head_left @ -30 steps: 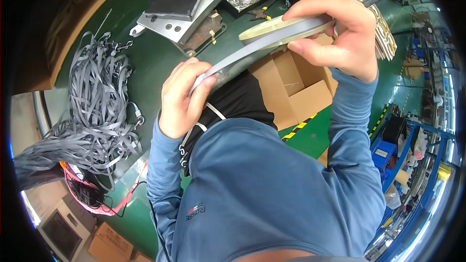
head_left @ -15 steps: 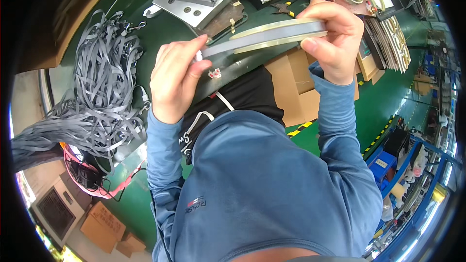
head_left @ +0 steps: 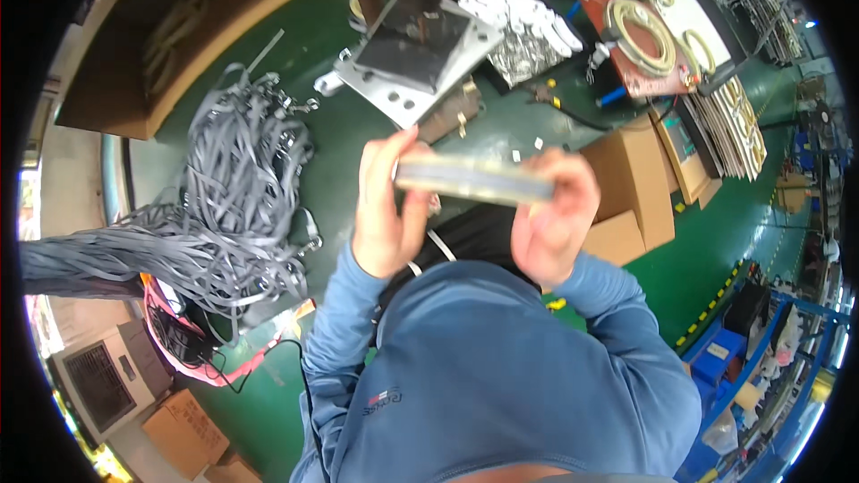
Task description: Assembling circular components by applying adhesive and attaching straps at a production workbench.
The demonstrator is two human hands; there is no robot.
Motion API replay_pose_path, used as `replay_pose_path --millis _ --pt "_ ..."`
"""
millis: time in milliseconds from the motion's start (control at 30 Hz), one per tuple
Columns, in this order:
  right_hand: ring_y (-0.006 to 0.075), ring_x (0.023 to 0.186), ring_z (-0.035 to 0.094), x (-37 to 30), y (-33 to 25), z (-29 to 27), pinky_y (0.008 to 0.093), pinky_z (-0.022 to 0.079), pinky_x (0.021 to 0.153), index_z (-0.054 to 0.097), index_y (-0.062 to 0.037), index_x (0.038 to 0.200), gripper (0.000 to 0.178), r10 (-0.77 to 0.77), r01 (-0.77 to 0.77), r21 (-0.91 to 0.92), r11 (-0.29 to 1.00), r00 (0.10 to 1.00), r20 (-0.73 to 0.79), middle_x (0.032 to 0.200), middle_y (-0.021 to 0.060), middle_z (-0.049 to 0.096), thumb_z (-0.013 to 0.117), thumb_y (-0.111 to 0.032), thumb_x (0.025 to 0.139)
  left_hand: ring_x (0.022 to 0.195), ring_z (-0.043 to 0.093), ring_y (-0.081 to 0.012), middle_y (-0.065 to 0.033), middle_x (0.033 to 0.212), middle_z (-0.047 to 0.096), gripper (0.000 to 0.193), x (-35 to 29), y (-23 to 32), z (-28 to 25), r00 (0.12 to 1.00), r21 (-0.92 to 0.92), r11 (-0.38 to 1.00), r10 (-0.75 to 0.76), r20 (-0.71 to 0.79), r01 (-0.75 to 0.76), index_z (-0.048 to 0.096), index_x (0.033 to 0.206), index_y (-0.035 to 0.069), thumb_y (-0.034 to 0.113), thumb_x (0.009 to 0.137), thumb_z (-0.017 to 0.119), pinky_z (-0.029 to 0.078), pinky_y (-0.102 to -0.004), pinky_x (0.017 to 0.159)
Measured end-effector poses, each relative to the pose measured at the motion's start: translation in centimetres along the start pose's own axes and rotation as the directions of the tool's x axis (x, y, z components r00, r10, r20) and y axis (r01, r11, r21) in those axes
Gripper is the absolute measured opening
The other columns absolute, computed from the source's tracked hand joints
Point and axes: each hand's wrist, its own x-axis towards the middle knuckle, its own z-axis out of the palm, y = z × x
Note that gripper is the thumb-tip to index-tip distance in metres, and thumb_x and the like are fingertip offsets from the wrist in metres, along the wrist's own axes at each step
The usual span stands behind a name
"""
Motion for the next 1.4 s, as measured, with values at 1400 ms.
replay_pose_path --millis 1400 --pt "0.0138 0.087 0.061 20.1 2.8 -2.5 0.0335 0.05 0.08 0.055 -0.007 0.118 0.03 -0.145 0.119 0.169 0.978 0.978 0.15 0.095 0.0041 0.063 0.066 -0.012 0.09 0.084 0.058 -0.0185 -0.0134 0.094 0.06 0.03 -1.4 -4.8 -2.5 0.933 -0.077 0.99 -0.135 -0.333 0.116 0.051 0.121 -0.004 0.019 0.102 0.05 0.047 -0.0311 0.077"
